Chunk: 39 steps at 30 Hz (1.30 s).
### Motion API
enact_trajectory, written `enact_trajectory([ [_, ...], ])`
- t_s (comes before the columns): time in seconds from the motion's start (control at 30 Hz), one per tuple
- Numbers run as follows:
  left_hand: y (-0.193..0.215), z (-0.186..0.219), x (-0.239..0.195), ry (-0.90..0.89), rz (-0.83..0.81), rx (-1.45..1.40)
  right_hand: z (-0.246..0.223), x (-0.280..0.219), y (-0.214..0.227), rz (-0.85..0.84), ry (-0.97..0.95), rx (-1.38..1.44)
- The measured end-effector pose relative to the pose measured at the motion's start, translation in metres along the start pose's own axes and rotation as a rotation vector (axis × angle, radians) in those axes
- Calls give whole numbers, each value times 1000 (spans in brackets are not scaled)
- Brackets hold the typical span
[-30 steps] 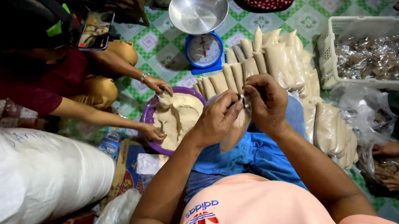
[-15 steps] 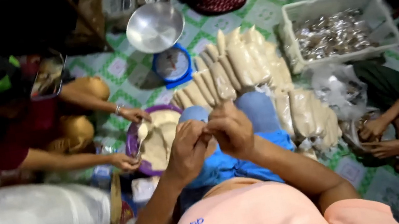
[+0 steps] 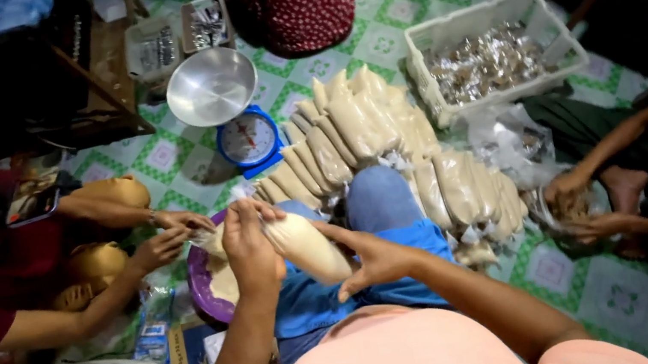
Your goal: Filling plastic bags with food paste and tying them closed
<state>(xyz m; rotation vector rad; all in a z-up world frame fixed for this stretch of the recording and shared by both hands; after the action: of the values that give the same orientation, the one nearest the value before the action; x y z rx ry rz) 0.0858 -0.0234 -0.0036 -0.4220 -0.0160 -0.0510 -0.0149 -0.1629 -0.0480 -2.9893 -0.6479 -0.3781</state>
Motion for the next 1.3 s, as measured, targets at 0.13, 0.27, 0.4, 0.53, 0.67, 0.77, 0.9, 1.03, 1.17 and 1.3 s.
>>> enact_trajectory([
  [0.13,38,-60,25,255,141,-205,42,-31,13,160,-93,443],
  [0.27,73,-144,39,474,254,-501,41,-57,22,409,127,1107],
  [0.4,80,-223,32,626,285,-518,28,-91,49,737,115,439],
  [0.53,51,-268,2,775,350,-457,36,-114,90,1191,165,412],
  [0.67,-41,-211,-13,803,60,-376,52,-186,159,1385,-32,61],
  [0.77,-92,-160,-20,746,-162,-183,-5,-212,202,1378,-12,-94],
  [0.9,-89,-125,-6,624,-224,-74,4,-285,241,1356,70,188],
  [1.03,-49,-103,8,575,-179,-36,68,-359,228,1454,-86,394],
  [1.17,-15,-85,15,525,-126,5,213,-455,196,1597,-396,619],
  [1.3,-8,-68,17,490,-93,-2,331,-512,178,1611,-471,660],
])
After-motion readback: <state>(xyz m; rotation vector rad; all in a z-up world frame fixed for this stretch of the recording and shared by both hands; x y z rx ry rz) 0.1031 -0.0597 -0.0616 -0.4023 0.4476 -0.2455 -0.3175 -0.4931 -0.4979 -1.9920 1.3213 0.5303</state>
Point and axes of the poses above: each hand's wrist, its own x-axis towards the middle knuckle, its own y-axis out of the back of the hand, z = x × y, the point moved 10 cm from there along x, towards the middle knuckle, and after that the axes turned 6 degrees about y, right-handed, at the moved point
